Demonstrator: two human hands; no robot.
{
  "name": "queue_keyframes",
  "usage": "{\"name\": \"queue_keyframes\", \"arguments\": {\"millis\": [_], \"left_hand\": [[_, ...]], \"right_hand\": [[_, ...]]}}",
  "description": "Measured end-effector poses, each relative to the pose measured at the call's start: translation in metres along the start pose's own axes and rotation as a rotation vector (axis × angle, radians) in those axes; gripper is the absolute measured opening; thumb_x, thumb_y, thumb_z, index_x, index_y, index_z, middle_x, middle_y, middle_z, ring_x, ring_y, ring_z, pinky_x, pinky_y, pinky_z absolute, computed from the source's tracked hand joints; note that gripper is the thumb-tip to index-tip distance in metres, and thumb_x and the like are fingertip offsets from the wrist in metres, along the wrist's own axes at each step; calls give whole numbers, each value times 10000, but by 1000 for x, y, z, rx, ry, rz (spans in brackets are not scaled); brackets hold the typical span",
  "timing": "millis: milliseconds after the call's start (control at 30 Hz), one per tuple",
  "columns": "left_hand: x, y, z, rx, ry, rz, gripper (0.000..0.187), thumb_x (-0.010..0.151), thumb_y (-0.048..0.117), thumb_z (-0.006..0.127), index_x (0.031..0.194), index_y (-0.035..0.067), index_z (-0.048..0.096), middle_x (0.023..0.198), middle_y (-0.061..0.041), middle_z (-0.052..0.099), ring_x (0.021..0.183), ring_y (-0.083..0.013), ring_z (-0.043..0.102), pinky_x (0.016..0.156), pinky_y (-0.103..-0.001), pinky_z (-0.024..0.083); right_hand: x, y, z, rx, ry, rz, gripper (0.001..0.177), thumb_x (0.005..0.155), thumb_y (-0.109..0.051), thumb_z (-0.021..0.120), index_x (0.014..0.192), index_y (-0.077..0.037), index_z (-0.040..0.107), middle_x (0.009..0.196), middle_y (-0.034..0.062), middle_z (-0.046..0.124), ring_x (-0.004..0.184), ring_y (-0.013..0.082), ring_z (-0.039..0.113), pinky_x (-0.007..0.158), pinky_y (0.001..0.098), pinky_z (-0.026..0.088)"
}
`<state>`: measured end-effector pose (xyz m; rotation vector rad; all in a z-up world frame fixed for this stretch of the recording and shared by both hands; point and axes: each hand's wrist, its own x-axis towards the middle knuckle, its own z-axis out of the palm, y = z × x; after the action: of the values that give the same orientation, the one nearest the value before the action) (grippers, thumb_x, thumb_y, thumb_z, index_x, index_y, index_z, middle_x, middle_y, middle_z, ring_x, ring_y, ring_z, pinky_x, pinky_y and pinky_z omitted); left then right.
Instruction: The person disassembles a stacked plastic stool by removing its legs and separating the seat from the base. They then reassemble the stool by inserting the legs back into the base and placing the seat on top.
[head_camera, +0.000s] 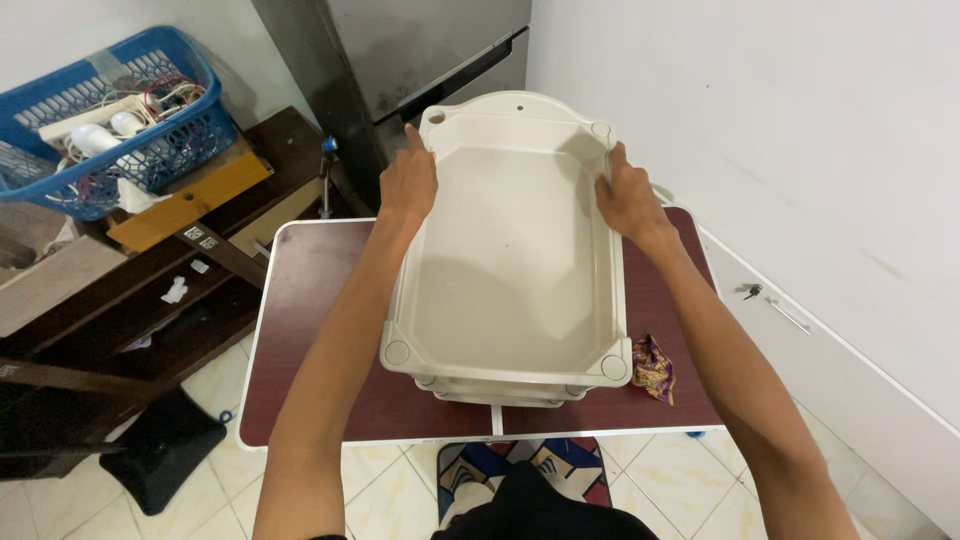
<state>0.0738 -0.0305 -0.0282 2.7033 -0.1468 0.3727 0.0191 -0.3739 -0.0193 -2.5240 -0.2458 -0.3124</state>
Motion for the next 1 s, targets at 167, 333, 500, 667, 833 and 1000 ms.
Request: {"name": "queue_keyframes", "arguments": {"millis": [167, 333, 500, 667, 833, 1000], "left_hand": [[-2, -3, 4, -8, 23, 19, 583, 1054, 224, 536, 1473, -137, 351, 961, -289, 707, 845, -428, 721, 727, -513, 584], [-5, -10, 14, -21, 42, 6, 477, 1052, 265, 558, 1360, -91, 480, 988, -276, 713, 878, -437, 715, 749, -537, 573], [-12, -12, 13, -25, -24, -58, 509, 1073, 354, 556, 1306, -97, 516, 1058, -268, 711, 928, -430, 718, 790, -513, 578], [-34, 3, -9, -19, -52, -121, 749, 1034, 393, 567, 1476, -152, 304, 1130, -351, 635, 924, -474, 697, 788, -524, 568], [-62, 16, -32, -21, -54, -119, 806, 1011, 376, 563, 1515, -147, 214, 1174, -371, 597, 908, -485, 696, 776, -514, 583], [-88, 26, -38, -67, -123, -123, 809, 1020, 353, 563, 1524, -157, 188, 1120, -367, 619, 905, -474, 699, 782, -529, 578]], "right_hand": [[-3, 3, 3, 23, 0, -6, 530, 982, -64, 568, 1396, 174, 339, 779, 366, 656, 742, 531, 673, 686, 583, 528], [-5, -1, 0, 6, -54, 129, 493, 1007, -137, 572, 1411, 89, 401, 796, 329, 666, 762, 515, 677, 691, 583, 533], [-3, -12, -18, -156, -80, 232, 741, 949, -427, 669, 1497, 1, 413, 903, 242, 734, 876, 424, 716, 807, 545, 557], [25, -31, -49, -227, -51, 169, 946, 873, -557, 722, 1582, -49, 357, 1329, 249, 621, 1111, 393, 676, 926, 539, 542], [64, -50, -56, -170, -129, 53, 952, 888, -562, 737, 1586, -56, 330, 1453, 252, 520, 1335, 404, 512, 1055, 544, 455], [87, -57, -32, -181, -206, -78, 897, 897, -453, 744, 1576, -52, 316, 1438, 250, 531, 1360, 406, 478, 1088, 523, 422]]}}
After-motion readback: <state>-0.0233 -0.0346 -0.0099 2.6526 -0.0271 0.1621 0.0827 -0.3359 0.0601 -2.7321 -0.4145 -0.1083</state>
